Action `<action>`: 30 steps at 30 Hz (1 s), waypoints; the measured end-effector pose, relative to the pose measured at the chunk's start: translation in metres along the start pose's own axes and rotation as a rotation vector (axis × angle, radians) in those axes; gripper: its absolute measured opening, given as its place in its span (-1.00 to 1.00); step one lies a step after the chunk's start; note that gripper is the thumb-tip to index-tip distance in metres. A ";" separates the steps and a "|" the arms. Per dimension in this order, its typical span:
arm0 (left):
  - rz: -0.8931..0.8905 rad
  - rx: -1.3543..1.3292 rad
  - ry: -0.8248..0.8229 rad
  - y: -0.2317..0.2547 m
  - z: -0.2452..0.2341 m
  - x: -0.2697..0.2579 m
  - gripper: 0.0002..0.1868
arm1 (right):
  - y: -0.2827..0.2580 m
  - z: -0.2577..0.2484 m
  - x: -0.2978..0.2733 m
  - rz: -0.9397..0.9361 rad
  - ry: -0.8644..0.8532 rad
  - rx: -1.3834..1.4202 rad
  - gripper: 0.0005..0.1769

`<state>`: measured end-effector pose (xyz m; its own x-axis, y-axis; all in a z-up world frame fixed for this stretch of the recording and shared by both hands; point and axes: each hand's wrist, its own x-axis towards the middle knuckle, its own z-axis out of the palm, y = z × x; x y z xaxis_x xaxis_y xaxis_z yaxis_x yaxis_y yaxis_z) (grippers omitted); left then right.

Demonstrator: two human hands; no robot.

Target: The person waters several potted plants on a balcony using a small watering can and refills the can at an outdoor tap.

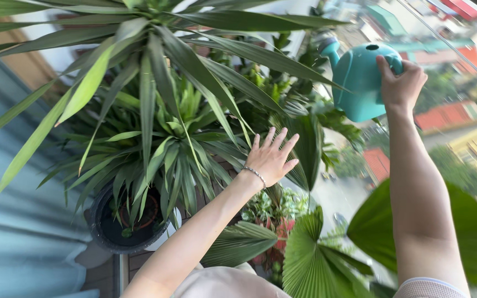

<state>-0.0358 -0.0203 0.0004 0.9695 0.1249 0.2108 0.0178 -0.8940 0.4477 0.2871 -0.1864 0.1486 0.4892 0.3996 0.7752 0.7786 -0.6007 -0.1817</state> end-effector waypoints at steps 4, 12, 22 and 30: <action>0.077 -0.014 -0.020 0.011 0.001 -0.013 -0.23 | -0.001 -0.058 -0.033 0.078 0.030 -0.018 -0.56; 0.178 -0.055 -0.080 0.018 -0.012 -0.068 -0.25 | -0.024 -0.180 -0.117 0.241 0.040 -0.073 -0.56; 0.268 -0.153 -0.103 0.027 -0.004 -0.139 -0.26 | -0.118 -0.312 -0.211 0.380 -0.061 -0.235 -0.59; 0.323 -0.174 -0.134 0.028 0.001 -0.168 -0.25 | -0.169 -0.358 -0.263 0.434 -0.343 -0.514 -0.45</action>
<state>-0.1983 -0.0670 -0.0233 0.9419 -0.2192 0.2545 -0.3244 -0.7904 0.5196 -0.1144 -0.4378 0.1917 0.8705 0.1967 0.4511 0.2482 -0.9670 -0.0574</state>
